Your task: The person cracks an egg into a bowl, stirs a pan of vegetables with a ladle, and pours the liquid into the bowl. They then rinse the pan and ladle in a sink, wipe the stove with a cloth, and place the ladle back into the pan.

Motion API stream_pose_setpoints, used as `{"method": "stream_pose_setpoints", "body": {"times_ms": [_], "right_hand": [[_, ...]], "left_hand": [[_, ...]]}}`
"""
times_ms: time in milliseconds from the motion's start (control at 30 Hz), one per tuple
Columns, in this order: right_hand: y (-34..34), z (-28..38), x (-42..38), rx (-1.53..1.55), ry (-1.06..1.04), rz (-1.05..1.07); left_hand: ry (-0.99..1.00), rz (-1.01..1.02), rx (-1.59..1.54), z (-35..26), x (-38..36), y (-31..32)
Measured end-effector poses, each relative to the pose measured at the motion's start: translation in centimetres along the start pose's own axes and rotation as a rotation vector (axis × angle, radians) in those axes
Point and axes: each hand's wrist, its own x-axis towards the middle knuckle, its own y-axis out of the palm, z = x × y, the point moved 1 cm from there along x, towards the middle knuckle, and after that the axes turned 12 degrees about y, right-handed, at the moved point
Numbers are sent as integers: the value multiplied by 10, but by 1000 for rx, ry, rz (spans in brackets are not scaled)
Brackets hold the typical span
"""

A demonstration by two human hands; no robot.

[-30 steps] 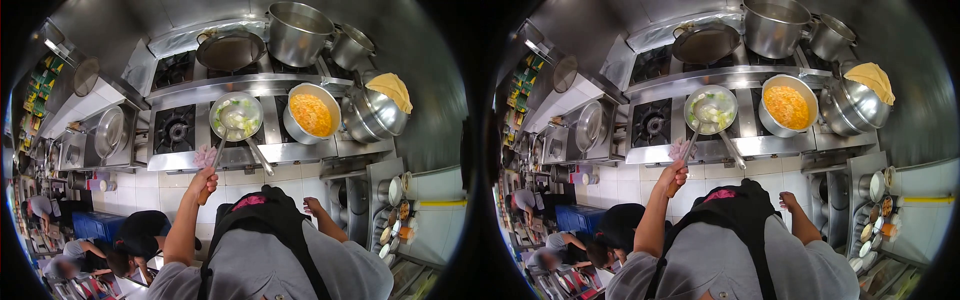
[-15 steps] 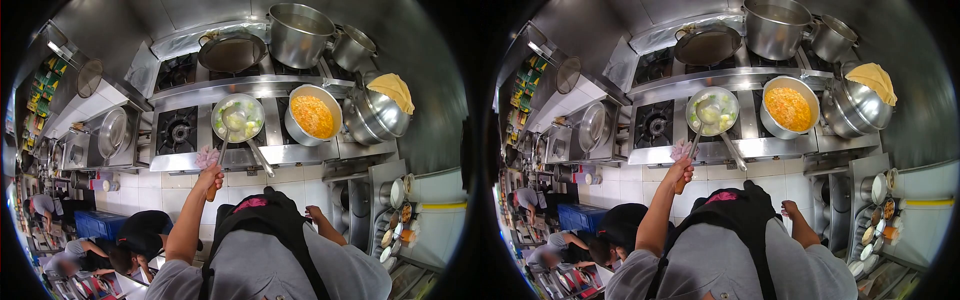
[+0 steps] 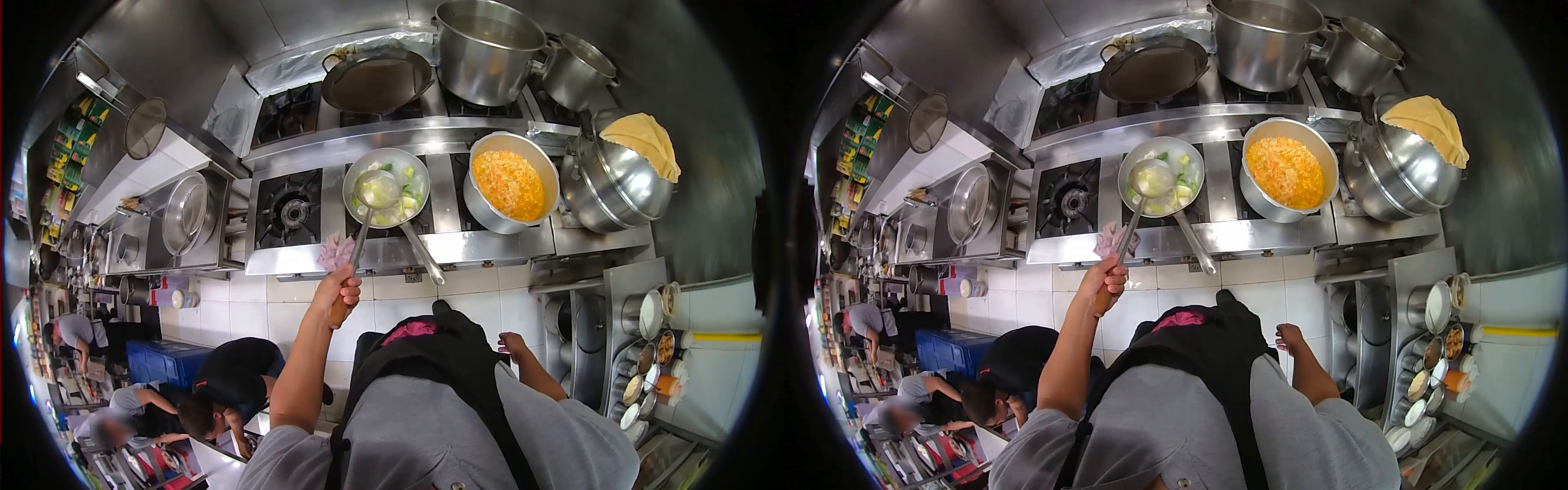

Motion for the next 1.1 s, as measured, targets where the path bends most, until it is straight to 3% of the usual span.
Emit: {"method": "stream_pose_setpoints", "body": {"times_ms": [500, 833, 1100], "right_hand": [[-23, 34, 26, -100, 34, 65], [-58, 95, 46, -334, 65, 103], [-53, 160, 55, -475, -32, 88]], "left_hand": [[129, -70, 127, 25, -25, 30], [147, -62, -238, 62, -32, 45], [195, -30, -354, 90, -119, 59]]}}
